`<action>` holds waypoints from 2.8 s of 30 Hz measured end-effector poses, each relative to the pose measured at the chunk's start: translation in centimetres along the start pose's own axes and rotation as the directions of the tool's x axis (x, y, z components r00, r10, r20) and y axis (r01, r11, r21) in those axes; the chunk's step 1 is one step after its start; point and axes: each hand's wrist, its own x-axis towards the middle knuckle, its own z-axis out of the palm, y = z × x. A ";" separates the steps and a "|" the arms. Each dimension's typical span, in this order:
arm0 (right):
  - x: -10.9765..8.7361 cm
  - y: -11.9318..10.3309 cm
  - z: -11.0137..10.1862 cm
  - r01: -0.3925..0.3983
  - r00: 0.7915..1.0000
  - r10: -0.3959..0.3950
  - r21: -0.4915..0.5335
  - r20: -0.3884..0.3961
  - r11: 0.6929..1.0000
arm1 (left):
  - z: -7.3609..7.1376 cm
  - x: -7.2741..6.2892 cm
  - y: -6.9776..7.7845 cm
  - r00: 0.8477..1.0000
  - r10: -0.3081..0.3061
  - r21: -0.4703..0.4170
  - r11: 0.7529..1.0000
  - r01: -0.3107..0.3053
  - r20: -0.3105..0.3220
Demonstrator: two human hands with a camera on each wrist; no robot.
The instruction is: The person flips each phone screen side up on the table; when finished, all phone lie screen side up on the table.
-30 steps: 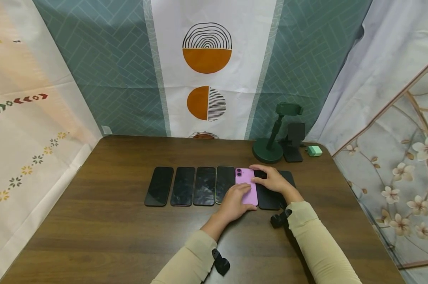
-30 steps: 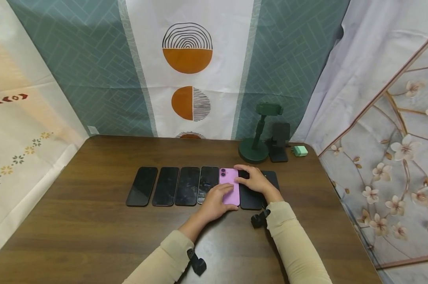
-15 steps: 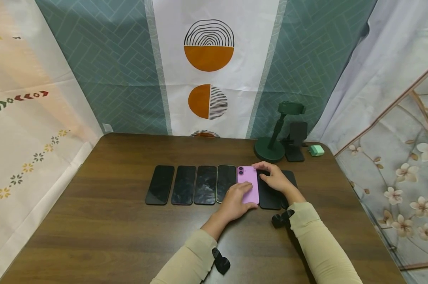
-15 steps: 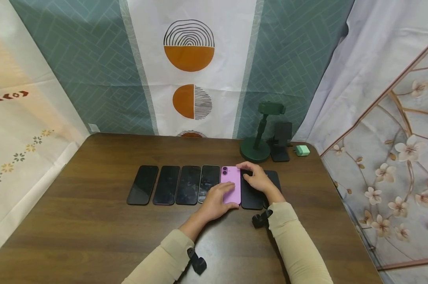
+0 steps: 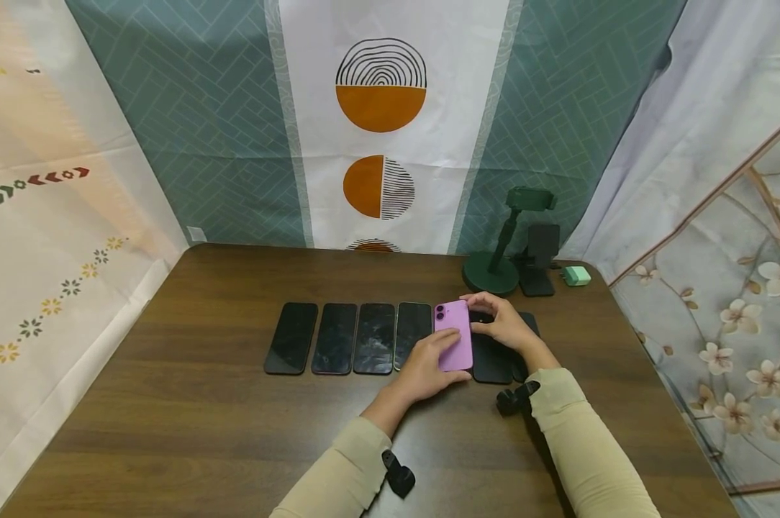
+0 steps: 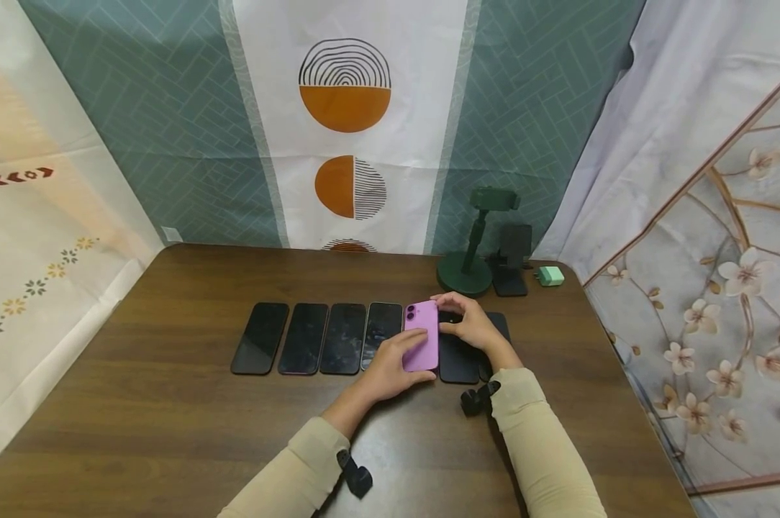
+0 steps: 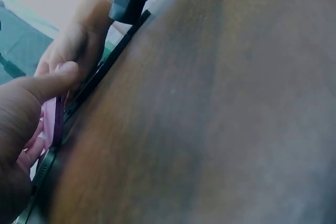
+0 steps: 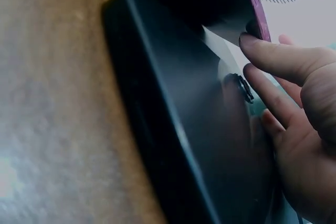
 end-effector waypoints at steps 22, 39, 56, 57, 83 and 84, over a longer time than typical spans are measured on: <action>1.0 -1.3 0.3 0.032 0.976 -0.028 -0.015 0.218 0.999 | -1.4 -1.0 0.0 0.995 0.015 -0.258 0.965 -0.040 -0.096; 1.5 -1.2 1.2 0.013 0.984 0.008 -0.113 0.181 0.993 | -2.0 -1.1 -0.1 0.998 -0.046 -0.502 0.865 0.020 -0.039; 1.0 -1.1 1.1 0.001 0.998 0.012 -0.204 0.063 0.979 | -1.6 -1.3 0.0 0.996 -0.093 -0.555 0.829 0.071 -0.012; 0.9 -1.0 1.1 0.001 0.998 0.011 -0.203 0.060 0.979 | -1.9 -1.3 0.3 0.996 -0.090 -0.551 0.832 0.065 -0.019; 0.5 -1.1 0.8 -0.045 0.997 0.060 -0.274 0.046 0.961 | -2.1 -1.2 -0.1 0.986 -0.166 -0.083 0.983 0.163 -0.033; 0.5 -1.1 0.8 -0.048 0.997 0.063 -0.280 0.046 0.959 | -2.1 -1.2 -0.2 0.984 -0.174 -0.070 0.983 0.172 -0.028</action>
